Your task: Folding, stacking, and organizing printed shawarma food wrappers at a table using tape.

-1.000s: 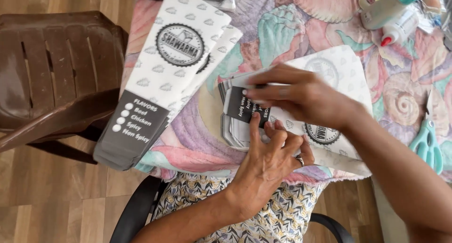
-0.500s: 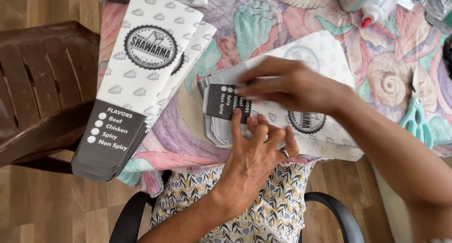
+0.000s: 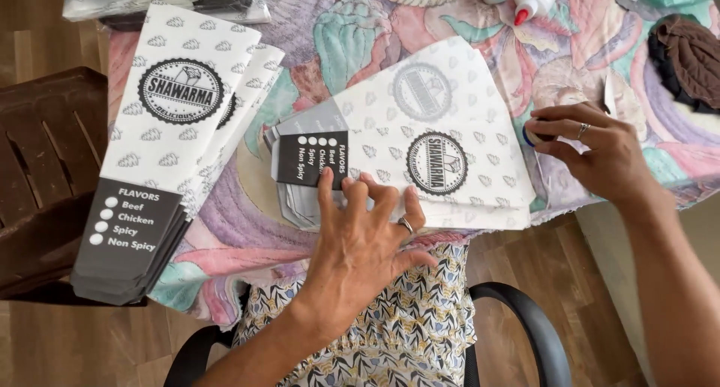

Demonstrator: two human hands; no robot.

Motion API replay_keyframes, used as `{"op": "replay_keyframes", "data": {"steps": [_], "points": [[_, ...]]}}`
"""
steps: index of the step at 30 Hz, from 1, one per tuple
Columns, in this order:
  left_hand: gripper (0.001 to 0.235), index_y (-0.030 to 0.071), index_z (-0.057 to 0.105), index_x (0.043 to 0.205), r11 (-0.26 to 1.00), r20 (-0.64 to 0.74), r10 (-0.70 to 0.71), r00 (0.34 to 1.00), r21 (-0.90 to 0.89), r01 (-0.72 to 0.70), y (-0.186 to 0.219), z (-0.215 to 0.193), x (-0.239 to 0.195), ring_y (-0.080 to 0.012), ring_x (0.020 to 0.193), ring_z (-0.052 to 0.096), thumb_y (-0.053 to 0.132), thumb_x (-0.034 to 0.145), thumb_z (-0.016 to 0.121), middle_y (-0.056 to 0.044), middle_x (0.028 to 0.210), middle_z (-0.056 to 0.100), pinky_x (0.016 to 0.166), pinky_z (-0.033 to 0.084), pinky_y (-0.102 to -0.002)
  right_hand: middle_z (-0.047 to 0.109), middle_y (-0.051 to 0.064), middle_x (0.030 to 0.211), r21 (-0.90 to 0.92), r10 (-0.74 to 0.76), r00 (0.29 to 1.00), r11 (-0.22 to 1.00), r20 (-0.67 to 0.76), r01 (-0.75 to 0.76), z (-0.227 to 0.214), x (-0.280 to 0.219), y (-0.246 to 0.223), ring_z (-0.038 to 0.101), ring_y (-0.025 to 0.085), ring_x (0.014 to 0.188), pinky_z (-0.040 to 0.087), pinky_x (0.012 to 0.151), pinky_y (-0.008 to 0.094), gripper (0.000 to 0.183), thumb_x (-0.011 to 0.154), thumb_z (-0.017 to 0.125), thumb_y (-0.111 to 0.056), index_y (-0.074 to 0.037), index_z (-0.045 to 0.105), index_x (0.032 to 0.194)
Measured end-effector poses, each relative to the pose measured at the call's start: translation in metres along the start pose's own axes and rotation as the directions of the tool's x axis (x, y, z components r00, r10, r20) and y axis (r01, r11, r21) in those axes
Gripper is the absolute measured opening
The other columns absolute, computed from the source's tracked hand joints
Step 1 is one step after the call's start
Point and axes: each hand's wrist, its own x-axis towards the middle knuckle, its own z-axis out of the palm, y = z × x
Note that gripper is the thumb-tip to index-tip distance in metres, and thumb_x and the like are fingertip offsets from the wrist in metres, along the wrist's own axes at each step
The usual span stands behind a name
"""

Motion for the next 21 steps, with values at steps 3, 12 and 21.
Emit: {"op": "replay_keyframes", "data": {"steps": [3,12,21], "points": [[0.060,0.024,0.042,0.146,0.995,0.004,0.057,0.998,0.080,-0.057,-0.008,-0.009,0.002,-0.0256,0.101,0.053,0.011,0.091,0.061,-0.009,0.107,0.052,0.104,0.049,-0.058,0.071,0.023,0.128,-0.078,0.061,0.990,0.994,-0.131,-0.072,0.021,-0.012,-0.005,0.069,0.038,0.119,0.057,0.101,0.048,0.028,0.101,0.076,-0.001,0.007,0.069,0.128],[0.028,0.005,0.060,0.127,0.923,0.153,0.384,0.911,-0.035,-0.383,-0.031,-0.011,0.037,-0.0073,0.045,0.050,-0.003,0.101,0.056,-0.004,0.073,0.061,0.039,0.050,-0.025,0.044,0.025,0.161,-0.094,0.199,0.941,0.968,-0.274,-0.232,0.048,-0.030,-0.015,0.054,0.047,0.141,0.048,0.107,0.059,0.036,0.106,0.068,-0.011,0.000,0.060,0.139],[0.033,0.010,0.070,0.114,0.903,-0.021,0.421,0.907,-0.082,-0.421,-0.038,-0.012,0.036,-0.0123,0.047,0.053,-0.009,0.086,0.069,-0.001,0.068,0.059,0.039,0.046,-0.030,0.076,0.009,0.105,-0.041,-0.230,0.958,0.973,-0.174,0.226,0.022,-0.009,-0.113,0.073,0.030,0.101,0.047,0.100,0.047,0.009,0.092,0.076,-0.009,-0.003,0.075,0.098]]}}
